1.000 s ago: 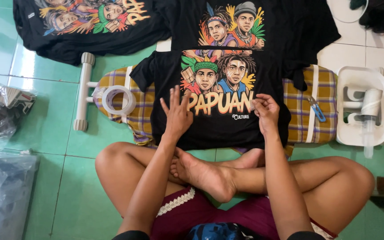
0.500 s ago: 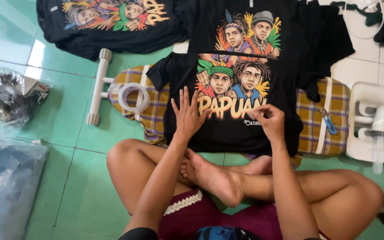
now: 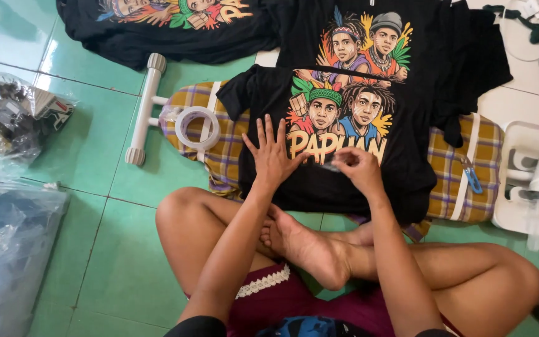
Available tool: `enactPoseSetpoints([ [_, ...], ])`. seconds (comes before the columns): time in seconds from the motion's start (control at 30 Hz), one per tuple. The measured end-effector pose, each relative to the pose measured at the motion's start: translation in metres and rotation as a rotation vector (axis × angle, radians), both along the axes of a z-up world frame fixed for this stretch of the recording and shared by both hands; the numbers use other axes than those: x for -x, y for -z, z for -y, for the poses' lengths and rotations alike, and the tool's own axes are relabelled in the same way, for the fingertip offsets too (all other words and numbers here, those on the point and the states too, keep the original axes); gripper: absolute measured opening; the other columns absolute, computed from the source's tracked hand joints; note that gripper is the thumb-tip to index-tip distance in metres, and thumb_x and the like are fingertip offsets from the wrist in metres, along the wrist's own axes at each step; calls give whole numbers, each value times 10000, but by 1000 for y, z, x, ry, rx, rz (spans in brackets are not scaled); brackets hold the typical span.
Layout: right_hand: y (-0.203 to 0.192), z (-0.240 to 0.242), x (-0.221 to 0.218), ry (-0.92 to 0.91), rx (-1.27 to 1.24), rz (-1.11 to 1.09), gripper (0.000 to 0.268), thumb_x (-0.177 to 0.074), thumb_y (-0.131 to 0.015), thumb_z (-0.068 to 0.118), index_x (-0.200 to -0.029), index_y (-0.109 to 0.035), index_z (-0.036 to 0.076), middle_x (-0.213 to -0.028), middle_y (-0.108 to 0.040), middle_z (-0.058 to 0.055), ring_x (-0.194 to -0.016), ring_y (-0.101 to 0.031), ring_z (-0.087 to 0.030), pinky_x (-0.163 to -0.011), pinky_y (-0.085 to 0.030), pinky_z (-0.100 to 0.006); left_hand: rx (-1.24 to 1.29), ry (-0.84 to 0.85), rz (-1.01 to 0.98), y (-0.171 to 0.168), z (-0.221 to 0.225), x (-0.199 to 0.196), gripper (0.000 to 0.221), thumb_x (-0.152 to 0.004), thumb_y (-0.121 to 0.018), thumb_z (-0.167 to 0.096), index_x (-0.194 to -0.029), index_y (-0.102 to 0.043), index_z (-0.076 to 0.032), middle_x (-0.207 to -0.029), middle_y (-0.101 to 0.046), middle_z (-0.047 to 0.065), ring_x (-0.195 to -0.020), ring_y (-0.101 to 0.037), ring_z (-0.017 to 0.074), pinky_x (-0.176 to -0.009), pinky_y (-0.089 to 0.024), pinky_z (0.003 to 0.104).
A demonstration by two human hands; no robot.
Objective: The person is using adhesive tape to remove lint and small debris from the surface of printed t-shirts laid out on the floor and an ironing board.
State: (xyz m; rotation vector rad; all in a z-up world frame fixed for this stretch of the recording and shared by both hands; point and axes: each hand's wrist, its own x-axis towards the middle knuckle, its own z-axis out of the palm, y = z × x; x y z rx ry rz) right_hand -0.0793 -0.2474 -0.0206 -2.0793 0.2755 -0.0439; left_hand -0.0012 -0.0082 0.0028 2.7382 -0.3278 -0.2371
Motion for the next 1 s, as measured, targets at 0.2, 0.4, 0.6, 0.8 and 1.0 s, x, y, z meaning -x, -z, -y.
enactPoseSetpoints([
  [0.2, -13, 24, -4, 188, 124, 142, 250, -797, -842, 73, -1032, -771, 118, -835, -748, -67, -696, -669, -155, -666, -553, -288, 30, 3, 12, 0, 1, -1, 1090, -762, -696, -732, -1601, -312, -152, -1679, -173, 224, -1570, -96, 413, -1134, -30, 781],
  [0.4, -6, 28, -5, 187, 301, 248, 302, -757, -891, 152, -1029, -767, 110, -869, -757, -105, -783, -712, -297, -694, -563, -376, 12, 10, 26, 0, 2, -4, 1075, -761, -713, -703, -1597, -323, -152, -1671, -194, 230, -1563, -120, 420, -1120, -22, 795],
  [0.6, 11, 35, -2, 271, 186, 233, 255, -732, -903, 131, -947, -765, 130, -810, -758, -48, -729, -720, -229, -681, -565, -339, -29, 9, -64, -8, 6, -2, 1102, -753, -756, -661, -1620, -263, -192, -1694, -137, 194, -1573, -73, 391, -1119, -5, 795],
  [0.8, 17, 44, -1, 306, -131, 177, 174, -725, -879, 66, -841, -784, 156, -637, -703, -9, -539, -617, -77, -535, -489, -215, -53, -3, -77, -14, 6, 0, 1107, -742, -775, -647, -1621, -257, -218, -1699, -140, 170, -1575, -77, 367, -1128, -21, 786],
  [1.0, 39, 71, 0, 522, -570, 365, 176, -812, -793, -70, -882, -735, 81, -712, -640, 4, -595, -553, -48, -483, -419, -166, -39, -11, -66, -17, 7, 3, 1080, -752, -750, -671, -1615, -279, -225, -1700, -155, 160, -1578, -91, 356, -1137, -26, 774],
])
